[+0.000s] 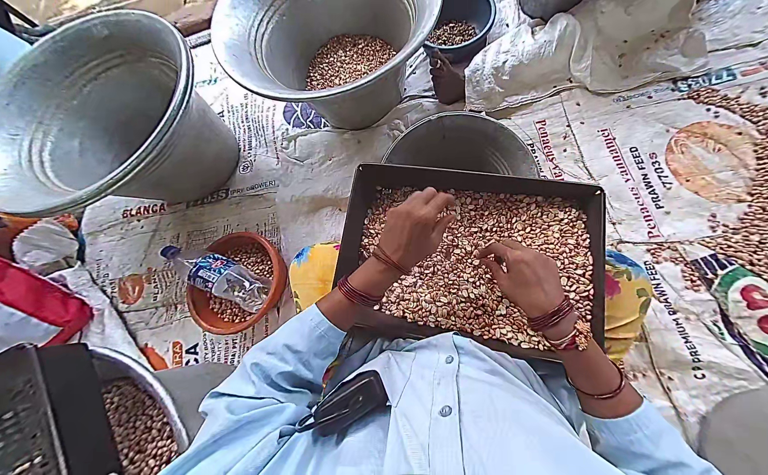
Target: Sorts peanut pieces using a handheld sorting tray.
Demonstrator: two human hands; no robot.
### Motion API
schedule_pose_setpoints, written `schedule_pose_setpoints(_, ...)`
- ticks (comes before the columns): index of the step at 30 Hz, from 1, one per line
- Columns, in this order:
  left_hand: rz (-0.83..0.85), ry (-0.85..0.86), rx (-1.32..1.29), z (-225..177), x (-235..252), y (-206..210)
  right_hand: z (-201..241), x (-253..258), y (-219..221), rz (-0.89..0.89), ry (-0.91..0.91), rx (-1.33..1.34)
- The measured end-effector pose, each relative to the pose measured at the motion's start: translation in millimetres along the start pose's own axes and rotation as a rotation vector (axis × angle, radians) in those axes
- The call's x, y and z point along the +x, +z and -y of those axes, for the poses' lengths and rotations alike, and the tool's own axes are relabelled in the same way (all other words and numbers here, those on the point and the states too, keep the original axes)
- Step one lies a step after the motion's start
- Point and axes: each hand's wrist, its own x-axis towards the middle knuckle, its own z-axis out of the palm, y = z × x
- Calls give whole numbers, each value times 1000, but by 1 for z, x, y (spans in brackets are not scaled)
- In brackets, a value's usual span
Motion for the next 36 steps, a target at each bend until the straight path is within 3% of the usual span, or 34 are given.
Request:
schedule_pose_setpoints(2,-101,21,-66,2,-2,-18,-6,-6,-2,-43,11,9)
schedule_pose_setpoints(4,100,40,-132,4,-18,-21,-11,-11,-4,-66,20,15)
schedule_pose_setpoints(8,660,-59,-55,-1,-46,-7,-14,-15,-5,-47,48,13)
schedule_pose_setpoints(11,802,-132,47,-4,-53,5,-11,-15,-4,-18,58,18)
schedule_pose_setpoints(16,920,-86,77,-6,-43,5,-9,-16,-2,-29,12,20)
schedule_pose_setpoints(17,867,-87,57,-4,-40,0,-8,-17,-4,-26,4,21)
schedule_pose_setpoints(18,706,-91,25,0,-39,-5,-8,-18,-6,-22,-4,21)
schedule_pose_setpoints(21,11,-113,34,13,-28,-21,-11,-26,-17,52,-13,38)
schedule_pose_setpoints(23,-147,-93,40,13,-19,-28,-13,-34,-28,175,14,46)
schedule_pose_setpoints(26,40,141,-96,-3,-24,-9,-9,-45,-48,383,127,-8)
schedule_pose_setpoints(29,416,451,-256,-24,-36,25,-4,-49,-57,505,306,-64)
schedule_pose_setpoints(31,598,563,-286,-34,-42,38,2,-46,-58,577,429,-109)
schedule_pose_setpoints(34,781,543,-266,-28,-49,45,16,-33,-41,693,512,-137)
schedule_pose_setpoints(36,866,440,-192,-15,-50,37,30,-23,-19,748,441,-111)
